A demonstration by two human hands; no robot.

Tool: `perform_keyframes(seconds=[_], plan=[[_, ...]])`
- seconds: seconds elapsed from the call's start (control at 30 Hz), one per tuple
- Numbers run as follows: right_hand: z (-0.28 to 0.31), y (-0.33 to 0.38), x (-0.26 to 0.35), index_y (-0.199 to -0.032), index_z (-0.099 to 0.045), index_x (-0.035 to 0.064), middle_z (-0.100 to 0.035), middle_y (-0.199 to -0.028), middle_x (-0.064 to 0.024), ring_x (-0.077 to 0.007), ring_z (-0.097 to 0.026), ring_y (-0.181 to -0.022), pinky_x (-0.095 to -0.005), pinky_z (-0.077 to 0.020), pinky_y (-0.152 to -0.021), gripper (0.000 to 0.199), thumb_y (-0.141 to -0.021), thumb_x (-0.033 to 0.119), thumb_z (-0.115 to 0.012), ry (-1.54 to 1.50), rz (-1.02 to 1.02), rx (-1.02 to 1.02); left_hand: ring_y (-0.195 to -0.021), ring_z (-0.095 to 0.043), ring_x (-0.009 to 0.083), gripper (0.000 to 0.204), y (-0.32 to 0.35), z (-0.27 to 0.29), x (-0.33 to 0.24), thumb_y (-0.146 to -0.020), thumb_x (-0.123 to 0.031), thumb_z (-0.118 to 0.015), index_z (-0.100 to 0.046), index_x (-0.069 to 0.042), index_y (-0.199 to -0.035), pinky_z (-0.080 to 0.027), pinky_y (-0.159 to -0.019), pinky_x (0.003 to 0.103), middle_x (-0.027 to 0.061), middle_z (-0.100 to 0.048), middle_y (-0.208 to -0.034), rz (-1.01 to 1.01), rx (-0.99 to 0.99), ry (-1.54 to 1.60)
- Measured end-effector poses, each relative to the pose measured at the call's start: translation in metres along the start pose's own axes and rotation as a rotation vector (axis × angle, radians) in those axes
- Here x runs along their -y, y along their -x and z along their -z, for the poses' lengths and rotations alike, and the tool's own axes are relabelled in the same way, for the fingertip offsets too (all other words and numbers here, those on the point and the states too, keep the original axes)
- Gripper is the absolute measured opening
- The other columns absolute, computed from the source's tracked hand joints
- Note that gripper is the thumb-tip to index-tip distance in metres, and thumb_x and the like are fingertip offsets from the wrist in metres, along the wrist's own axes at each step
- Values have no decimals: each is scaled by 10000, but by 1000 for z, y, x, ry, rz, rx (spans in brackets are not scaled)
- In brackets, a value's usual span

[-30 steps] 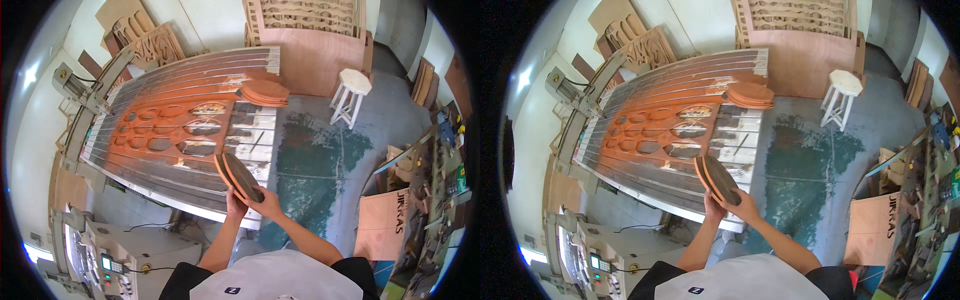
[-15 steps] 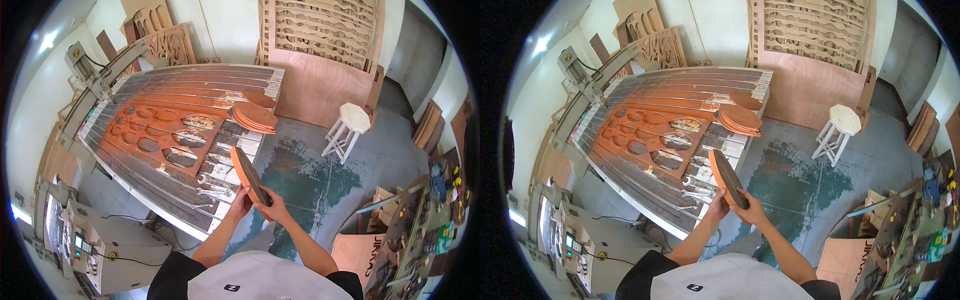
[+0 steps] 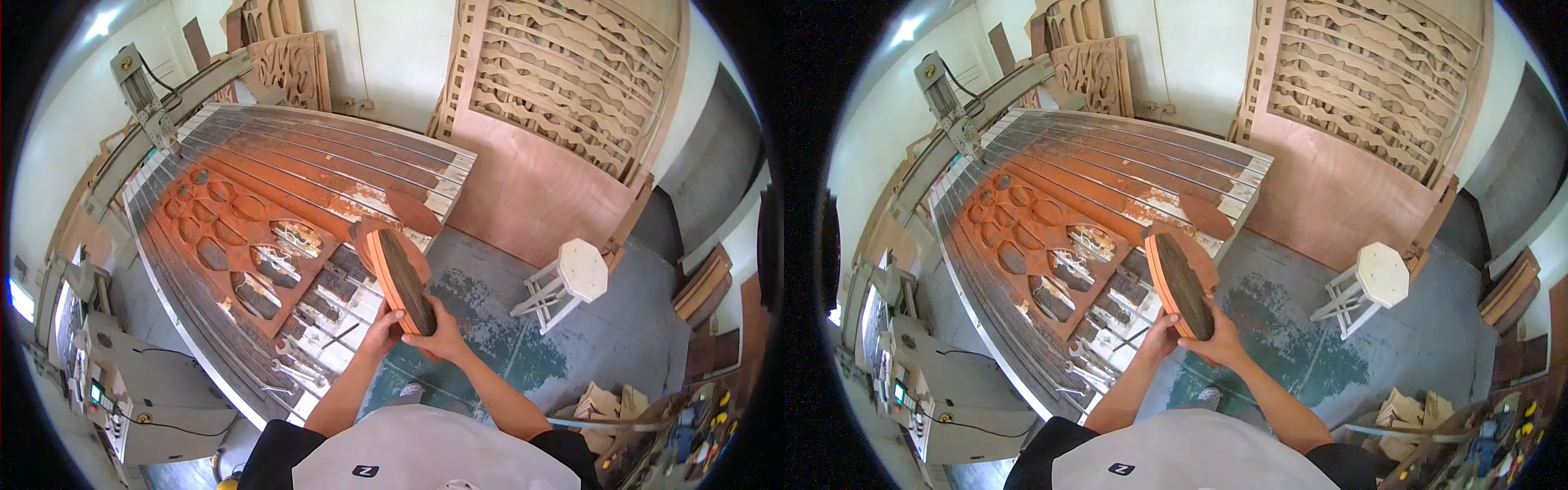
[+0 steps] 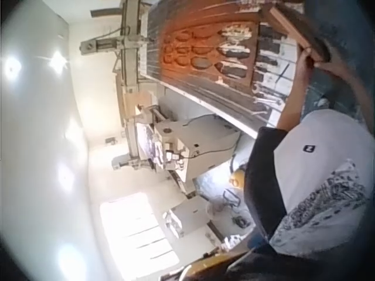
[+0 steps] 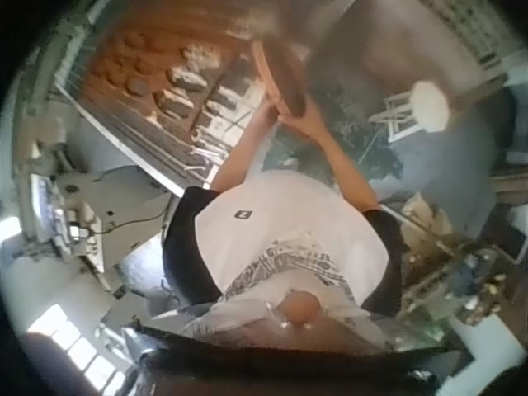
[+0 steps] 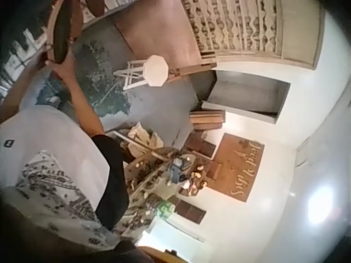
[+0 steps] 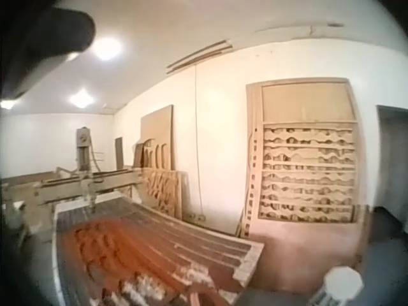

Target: Collecting and stacking wooden shoe components from a CNC machine bed.

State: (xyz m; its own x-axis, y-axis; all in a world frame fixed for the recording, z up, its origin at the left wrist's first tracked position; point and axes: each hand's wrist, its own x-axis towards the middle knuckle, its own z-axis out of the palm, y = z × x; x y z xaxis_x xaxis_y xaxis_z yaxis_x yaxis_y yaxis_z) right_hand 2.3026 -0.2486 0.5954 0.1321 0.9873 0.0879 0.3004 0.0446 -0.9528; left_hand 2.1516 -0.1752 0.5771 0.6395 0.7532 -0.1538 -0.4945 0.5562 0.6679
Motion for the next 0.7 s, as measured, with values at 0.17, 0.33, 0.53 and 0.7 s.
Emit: perform_keyframes(seconds=[0.17, 0.33, 0.53, 0.7], plan=[[83, -69, -18, -1356, -408, -12, -516, -1243, -241, -353, -541, -1144, -397, -429, -974, 992, -566, 349, -889, 218, 200, 80, -1221, -490, 280, 688, -67, 26, -18, -905, -491, -563, -348, -86, -1418, -398, -1030, 494, 105, -478, -1352, -121, -96, 47], [171, -150, -27, -1440, -336, 121, -443, -1295, -237, -393, -504, -1141, -472, -414, -948, 1051, -549, 270, -873, 648, 569, 380, -961, -632, 202, 354, -91, 15, -43, -925, -230, -607, -553, -30, -1212, -532, -833, 418, 78, -649, -1056, -335, -386, -157], [212, -244, -21, -1451, -315, 155, -419, -1339, -152, -354, -457, -1220, -499, -383, -955, 1072, -516, 143, -839, 835, 856, 746, -1081, -596, 220, 416, -98, -34, -4, -858, -139, -661, -545, 18, -1225, -481, -913, 359, 95, -631, -1152, -140, -560, -505], [195, -279, -54, -1459, -272, 121, -437, -1334, -177, -387, -462, -1215, -482, -396, -978, 1121, -504, 178, -856, 640, 616, 797, -1069, -594, 287, 476, -102, -9, 39, -933, -282, -582, -472, 18, -1286, -498, -898, 406, 165, -603, -1163, -478, -785, 187]])
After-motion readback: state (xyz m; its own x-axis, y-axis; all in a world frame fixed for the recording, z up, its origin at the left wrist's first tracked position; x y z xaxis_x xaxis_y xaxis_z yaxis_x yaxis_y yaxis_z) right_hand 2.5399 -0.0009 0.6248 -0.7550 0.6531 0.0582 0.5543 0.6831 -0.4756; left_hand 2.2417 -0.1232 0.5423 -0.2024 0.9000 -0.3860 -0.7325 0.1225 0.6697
